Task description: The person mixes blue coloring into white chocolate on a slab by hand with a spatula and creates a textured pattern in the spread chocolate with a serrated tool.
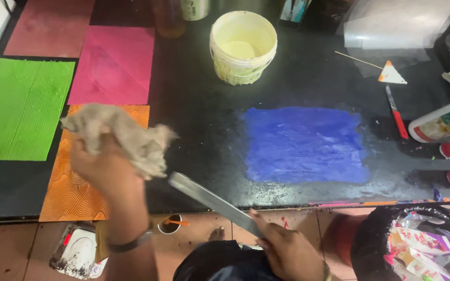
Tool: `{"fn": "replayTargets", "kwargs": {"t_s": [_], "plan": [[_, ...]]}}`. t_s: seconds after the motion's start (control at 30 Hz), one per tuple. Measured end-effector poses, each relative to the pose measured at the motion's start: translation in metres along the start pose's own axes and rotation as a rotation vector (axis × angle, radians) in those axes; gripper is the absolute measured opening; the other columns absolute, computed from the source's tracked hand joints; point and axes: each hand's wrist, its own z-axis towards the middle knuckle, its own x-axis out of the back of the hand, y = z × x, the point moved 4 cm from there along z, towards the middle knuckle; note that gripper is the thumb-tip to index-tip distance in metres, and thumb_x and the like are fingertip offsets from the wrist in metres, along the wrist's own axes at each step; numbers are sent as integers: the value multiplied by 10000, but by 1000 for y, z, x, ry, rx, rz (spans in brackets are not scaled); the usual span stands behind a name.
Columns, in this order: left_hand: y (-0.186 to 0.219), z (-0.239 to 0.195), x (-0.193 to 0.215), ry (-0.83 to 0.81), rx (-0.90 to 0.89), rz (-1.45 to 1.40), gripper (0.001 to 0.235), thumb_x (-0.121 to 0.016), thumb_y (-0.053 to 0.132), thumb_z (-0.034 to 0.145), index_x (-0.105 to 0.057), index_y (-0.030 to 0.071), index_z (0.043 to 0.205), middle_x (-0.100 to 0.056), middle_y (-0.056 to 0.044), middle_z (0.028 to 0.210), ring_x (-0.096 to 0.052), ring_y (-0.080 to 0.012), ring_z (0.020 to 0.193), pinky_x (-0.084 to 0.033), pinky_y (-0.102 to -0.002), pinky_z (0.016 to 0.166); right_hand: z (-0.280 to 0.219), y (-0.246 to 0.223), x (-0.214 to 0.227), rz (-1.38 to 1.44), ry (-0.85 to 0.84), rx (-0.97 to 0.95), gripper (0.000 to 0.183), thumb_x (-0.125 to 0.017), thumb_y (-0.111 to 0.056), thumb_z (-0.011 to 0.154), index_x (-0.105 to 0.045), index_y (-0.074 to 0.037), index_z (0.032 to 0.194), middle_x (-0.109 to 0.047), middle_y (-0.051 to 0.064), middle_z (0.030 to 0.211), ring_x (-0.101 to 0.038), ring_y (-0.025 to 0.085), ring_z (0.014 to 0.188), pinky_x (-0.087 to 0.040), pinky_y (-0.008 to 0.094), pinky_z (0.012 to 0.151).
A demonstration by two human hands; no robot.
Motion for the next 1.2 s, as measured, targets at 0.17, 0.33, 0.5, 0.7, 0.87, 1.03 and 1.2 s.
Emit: {"fn": "replayTargets", "kwargs": {"t_s": [0.17, 0.33, 0.5, 0.7, 0.87, 1.03, 1.2], "plan": [[-19, -34, -14, -139, 495, -164, 579, -667, 181, 957, -460, 70, 1486, -606, -72, 1360, -612, -217, 1239, -544, -417, 1013, 8, 10, 7, 28, 192, -43, 1077, -845, -469, 742, -306, 20, 1535, -697, 247, 1229, -742, 351, 712, -601, 427, 680], [-20, -117, -32, -315, 1005, -153, 805, -643, 295, 953, -233, 313, 1646, -556, -112, 1420, -614, -313, 1159, -515, -484, 810, 60, -58, 18, -13, 458, 356, 1120, -831, -472, 732, -272, 82, 1529, -520, 354, 1425, -615, 491, 1216, -517, 470, 997], [-6, -141, -22, -648, 812, -158, 931, -667, 298, 836, -142, 253, 1604, -541, -34, 1391, -600, -161, 1210, -562, -350, 923, 87, -85, 25, 314, 211, 239, 954, -818, -262, 837, -288, 69, 1558, -523, 314, 1491, -626, 438, 1261, -528, 429, 1042], [-10, -138, 26, -908, 722, 45, 781, -771, 68, 910, -362, -9, 1571, -630, -190, 1186, -603, -264, 967, -532, -393, 775, 94, -101, 10, 726, 15, 247, 468, -650, -102, 968, -574, 52, 1402, -760, 208, 1240, -763, 351, 1155, -569, 387, 1011], [-9, -147, 18, -378, 566, -181, 593, -684, 13, 888, -435, -34, 1424, -628, -154, 1226, -641, -194, 1071, -554, -318, 891, 93, -104, 1, 634, -34, 378, 242, -570, -48, 939, -599, 47, 1160, -714, 225, 1054, -725, 395, 969, -571, 440, 859], [-6, -138, 10, -165, 466, -21, 576, -670, -41, 869, -434, -1, 1393, -620, -142, 1212, -652, -179, 1048, -567, -330, 866, 92, -107, -3, 481, -89, 275, 249, -581, -74, 919, -561, 32, 1143, -702, 234, 877, -686, 432, 783, -550, 478, 712], [1, -121, 1, -99, 327, 173, 495, -689, -53, 911, -490, -40, 1364, -638, -135, 1260, -642, -180, 1101, -539, -320, 932, 88, -113, 8, 339, 129, 416, 561, -624, -96, 964, -442, 82, 1464, -671, 229, 872, -672, 419, 729, -542, 471, 692]]}}
